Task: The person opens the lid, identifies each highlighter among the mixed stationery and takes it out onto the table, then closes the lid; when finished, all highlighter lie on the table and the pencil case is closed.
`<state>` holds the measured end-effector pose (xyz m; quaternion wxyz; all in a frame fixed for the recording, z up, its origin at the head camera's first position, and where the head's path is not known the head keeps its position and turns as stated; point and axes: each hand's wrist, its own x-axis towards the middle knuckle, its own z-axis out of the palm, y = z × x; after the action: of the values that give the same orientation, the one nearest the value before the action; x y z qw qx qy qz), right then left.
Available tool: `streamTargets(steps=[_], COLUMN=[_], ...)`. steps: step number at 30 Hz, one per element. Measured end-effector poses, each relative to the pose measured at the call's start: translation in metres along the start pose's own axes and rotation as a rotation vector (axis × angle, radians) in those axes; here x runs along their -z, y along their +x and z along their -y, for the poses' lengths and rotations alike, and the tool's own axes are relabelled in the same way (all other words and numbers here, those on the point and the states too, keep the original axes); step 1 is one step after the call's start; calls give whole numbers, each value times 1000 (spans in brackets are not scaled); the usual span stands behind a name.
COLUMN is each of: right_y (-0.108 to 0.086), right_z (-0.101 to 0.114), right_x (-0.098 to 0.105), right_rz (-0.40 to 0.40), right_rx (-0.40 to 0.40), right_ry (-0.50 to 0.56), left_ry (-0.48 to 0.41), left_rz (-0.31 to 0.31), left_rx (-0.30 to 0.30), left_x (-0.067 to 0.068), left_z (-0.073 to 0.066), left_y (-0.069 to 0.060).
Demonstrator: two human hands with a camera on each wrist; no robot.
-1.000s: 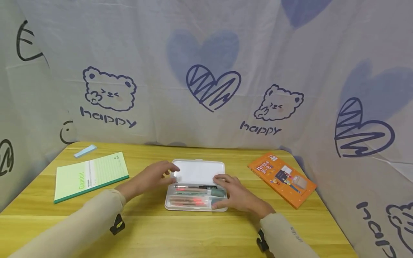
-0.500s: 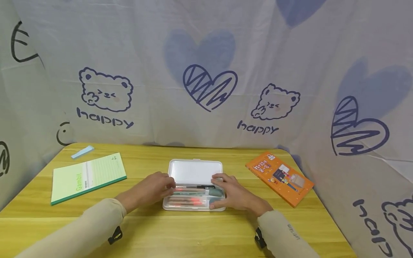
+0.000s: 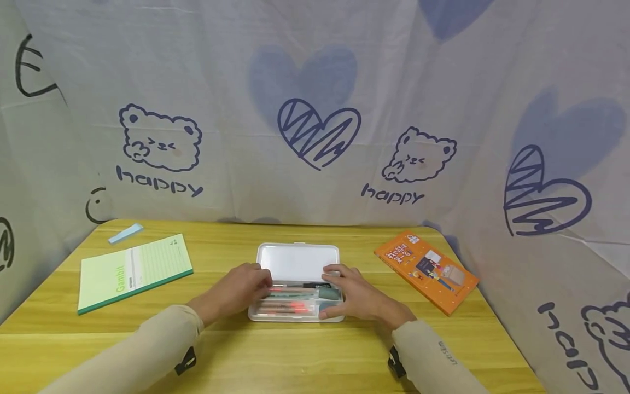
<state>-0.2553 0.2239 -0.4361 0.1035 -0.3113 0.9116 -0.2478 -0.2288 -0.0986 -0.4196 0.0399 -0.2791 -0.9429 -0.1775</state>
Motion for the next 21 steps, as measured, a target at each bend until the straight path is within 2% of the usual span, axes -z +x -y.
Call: streamTargets(steps=[2,6,13,17,21], right_y=[1,1,-2,-3,-3], right_z=[1,3,2,1,0], right_x=[0,1,2,3,2], right_rz=[4,7,8,6,4], right_rx=[-3,-11,-24,-16,-6], right_ry=[0,2,-4,0,2], left_ry=[-4,-22,-55,-79,-88], left_rz=[-10,-21,-65,-68,-68], left_rx=[-17,-12,32,64,69], left_x=[0,-1,-6,-7,-7], left_z=[2,0,-8,-10,-10], left_y=[0,-1,0,1,2])
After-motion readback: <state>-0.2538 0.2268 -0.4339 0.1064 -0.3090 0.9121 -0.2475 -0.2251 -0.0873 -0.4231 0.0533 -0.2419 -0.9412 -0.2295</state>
